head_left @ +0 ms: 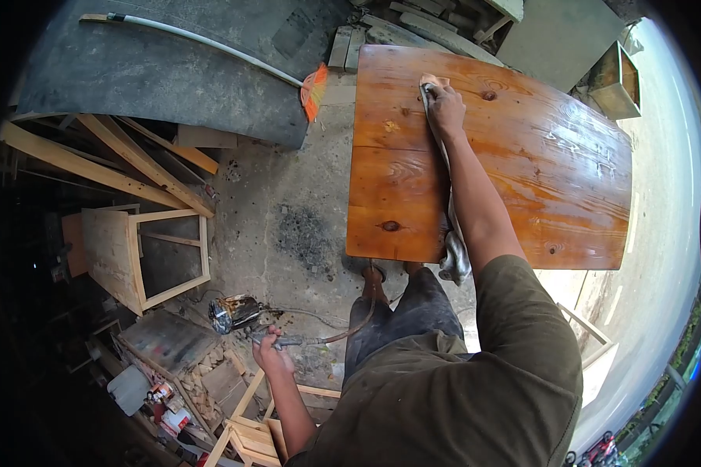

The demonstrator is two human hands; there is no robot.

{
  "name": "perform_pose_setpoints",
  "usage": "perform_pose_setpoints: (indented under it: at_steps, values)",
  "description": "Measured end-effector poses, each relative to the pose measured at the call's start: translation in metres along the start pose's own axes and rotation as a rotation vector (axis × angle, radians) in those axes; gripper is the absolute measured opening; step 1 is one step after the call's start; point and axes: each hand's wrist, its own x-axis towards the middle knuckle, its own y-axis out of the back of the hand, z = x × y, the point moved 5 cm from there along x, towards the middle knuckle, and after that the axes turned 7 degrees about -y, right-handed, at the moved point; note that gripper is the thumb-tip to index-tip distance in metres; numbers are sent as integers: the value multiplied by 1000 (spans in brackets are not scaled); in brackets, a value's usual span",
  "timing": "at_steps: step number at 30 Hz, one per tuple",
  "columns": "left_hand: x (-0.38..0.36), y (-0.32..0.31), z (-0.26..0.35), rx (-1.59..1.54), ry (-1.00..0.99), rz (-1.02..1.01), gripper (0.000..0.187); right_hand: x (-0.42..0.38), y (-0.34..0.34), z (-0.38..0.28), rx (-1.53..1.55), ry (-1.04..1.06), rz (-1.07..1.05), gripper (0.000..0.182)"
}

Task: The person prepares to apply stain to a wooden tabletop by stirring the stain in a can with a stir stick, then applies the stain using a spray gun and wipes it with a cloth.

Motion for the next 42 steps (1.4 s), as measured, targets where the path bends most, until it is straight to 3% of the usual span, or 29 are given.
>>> perform_pose_setpoints:
  at_steps: [4, 6, 8, 11, 13, 15, 18, 19, 20, 23, 25, 30, 34, 40, 42]
  values:
    - [-1, -3, 0, 3, -14, -27, 43, -18, 16, -38, 137, 180, 4, 16]
    - [0, -5, -2, 14, -14, -44, 44, -45, 15, -62, 104, 321, -122, 14]
    - [6, -5, -8, 25, -11, -57, 46, -70, -15, -60, -31, 353, -167, 13]
    - [-2, -19, 1, 33, 10, -60, 47, -82, 39, -67, 244, 224, -104, 17]
    - [0, -22, 2, 32, -15, -64, 48, -107, 103, -50, 636, -85, -349, 20]
    - [1, -23, 3, 33, -27, -92, 50, -160, 181, -28, 1089, -531, -758, 25]
    - [6, -33, 8, 25, -40, -142, 50, -229, 311, 7, 928, -518, -1171, 30]
    - [7, -45, 11, 23, -44, -136, 50, -241, 352, 17, 806, -388, -1213, 29]
    - [9, -52, 15, 27, -46, -129, 50, -256, 389, 34, 726, -486, -1268, 28]
    - [25, -72, 24, 42, -88, -194, 43, -290, 492, 62, 632, -677, -913, 25]
    - [41, -92, 24, 48, -108, -268, 40, -328, 551, 80, 496, -701, -544, 24]
    - [56, -120, 15, 111, -165, -531, 33, -465, 661, 75, 432, -858, -67, 24]
    - [29, -143, 11, 207, -136, -711, 31, -563, 733, 57, 299, -864, 238, 26]
    - [-35, -158, -2, 297, -175, -1045, 31, -712, 851, 8, 446, -800, 834, 31]
    - [-42, -159, -7, 327, -141, -1143, 30, -758, 897, -24, 378, -769, 1141, 28]
